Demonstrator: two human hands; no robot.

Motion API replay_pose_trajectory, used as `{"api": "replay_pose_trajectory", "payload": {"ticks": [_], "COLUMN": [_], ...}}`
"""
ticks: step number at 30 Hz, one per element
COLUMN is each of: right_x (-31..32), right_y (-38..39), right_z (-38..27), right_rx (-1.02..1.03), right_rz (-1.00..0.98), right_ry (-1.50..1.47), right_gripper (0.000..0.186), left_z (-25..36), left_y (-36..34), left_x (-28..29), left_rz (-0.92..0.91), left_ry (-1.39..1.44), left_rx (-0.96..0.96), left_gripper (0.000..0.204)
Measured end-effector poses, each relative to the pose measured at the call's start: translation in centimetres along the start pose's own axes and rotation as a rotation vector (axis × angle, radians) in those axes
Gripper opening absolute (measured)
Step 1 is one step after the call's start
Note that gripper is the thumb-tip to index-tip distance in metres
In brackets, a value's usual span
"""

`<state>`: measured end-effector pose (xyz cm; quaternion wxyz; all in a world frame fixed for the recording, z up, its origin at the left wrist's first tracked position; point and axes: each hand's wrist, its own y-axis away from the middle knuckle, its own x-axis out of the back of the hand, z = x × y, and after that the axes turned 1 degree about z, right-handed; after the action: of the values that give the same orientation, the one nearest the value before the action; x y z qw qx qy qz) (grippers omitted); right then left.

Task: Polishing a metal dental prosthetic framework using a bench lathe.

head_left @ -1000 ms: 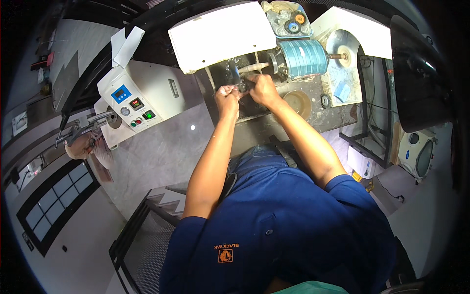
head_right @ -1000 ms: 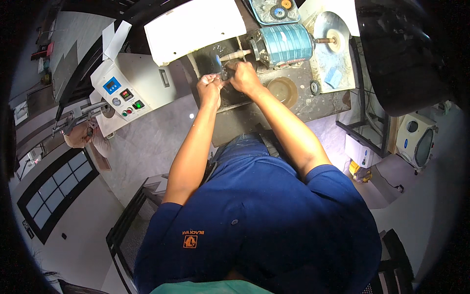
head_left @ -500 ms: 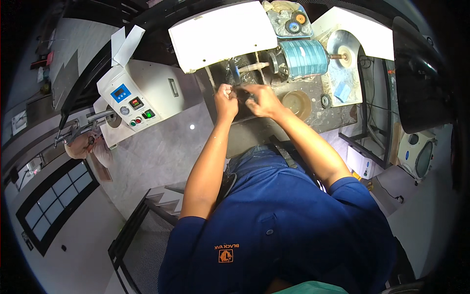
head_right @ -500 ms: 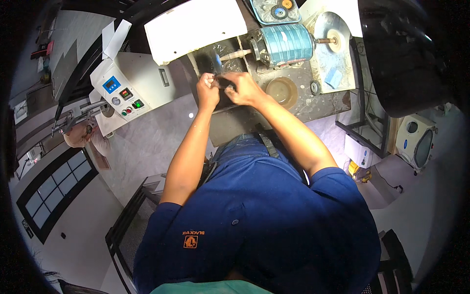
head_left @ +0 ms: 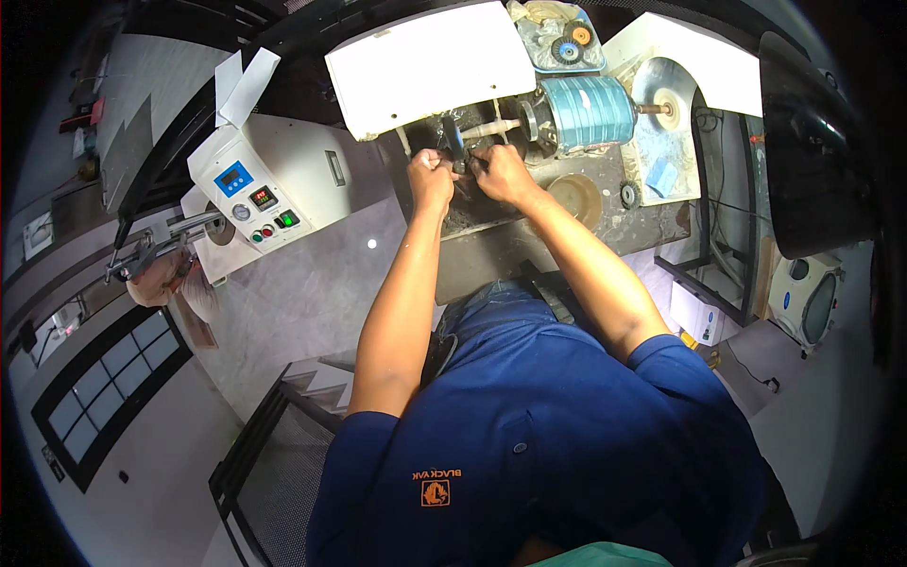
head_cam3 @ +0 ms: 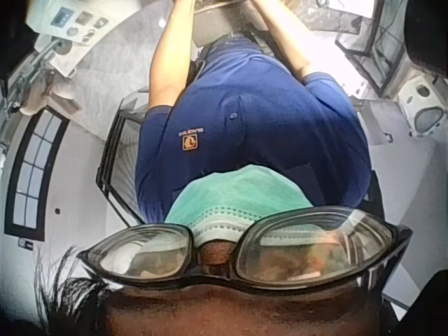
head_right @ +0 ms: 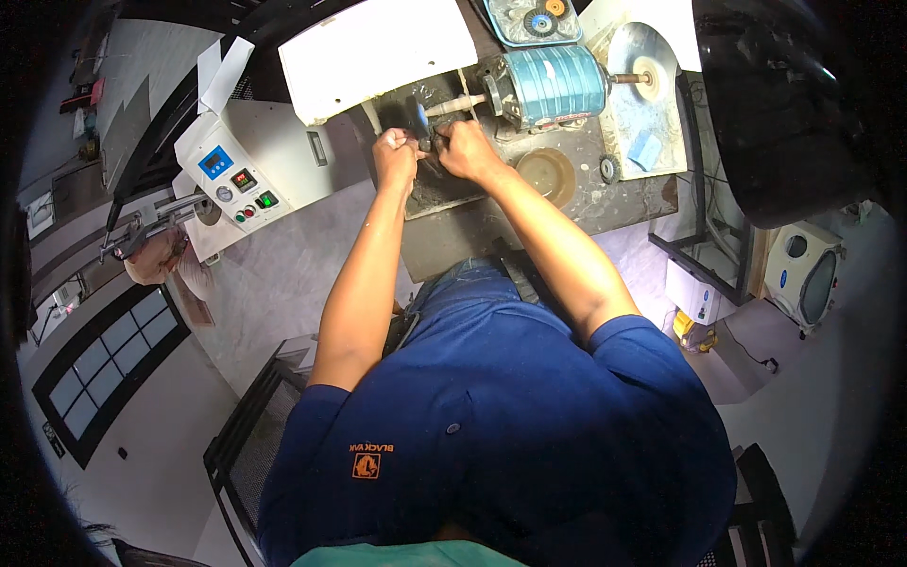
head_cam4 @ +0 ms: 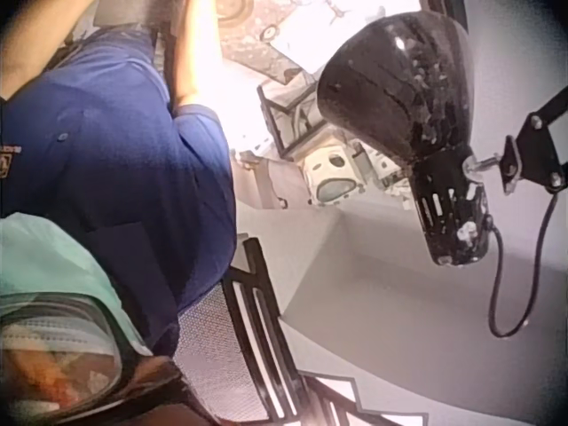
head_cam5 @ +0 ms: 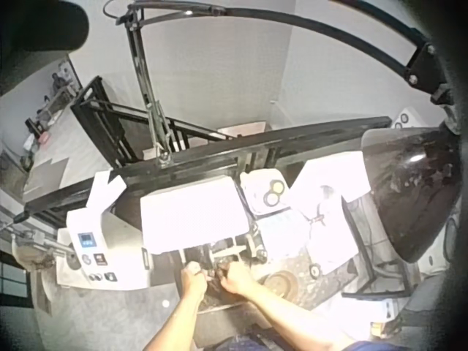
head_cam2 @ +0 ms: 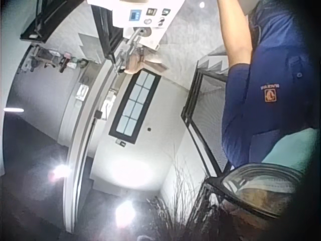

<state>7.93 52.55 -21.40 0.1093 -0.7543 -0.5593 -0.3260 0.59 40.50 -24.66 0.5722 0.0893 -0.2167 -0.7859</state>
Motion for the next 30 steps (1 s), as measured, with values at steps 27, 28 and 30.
{"api": "replay_pose_trajectory", "payload": {"ticks": [27,28,30], "right_x": [-0.3,-0.5,-1.2], "right_y": [1.3,1.5,1.8], "right_z": [-0.3,0.0,0.7], "right_rx": [0.033,0.032,0.124], "right_rz": [0.012,0.014,0.138], "right_ry": [-0.039,-0.038,-0.082], "right_gripper": [0.024,0.024,0.023], "left_z": [0.1,0.0,0.0], "left_y": [-0.3,-0.2,-0.4], "left_x": [1.4,1.5,1.3], "left_rz": [-0.170,-0.184,-0.178], "left_ry": [-0.102,-0.078,-0.084], "left_rx": [-0.143,-0.156,-0.176], "left_gripper": [0.003,0.003,0.003]}}
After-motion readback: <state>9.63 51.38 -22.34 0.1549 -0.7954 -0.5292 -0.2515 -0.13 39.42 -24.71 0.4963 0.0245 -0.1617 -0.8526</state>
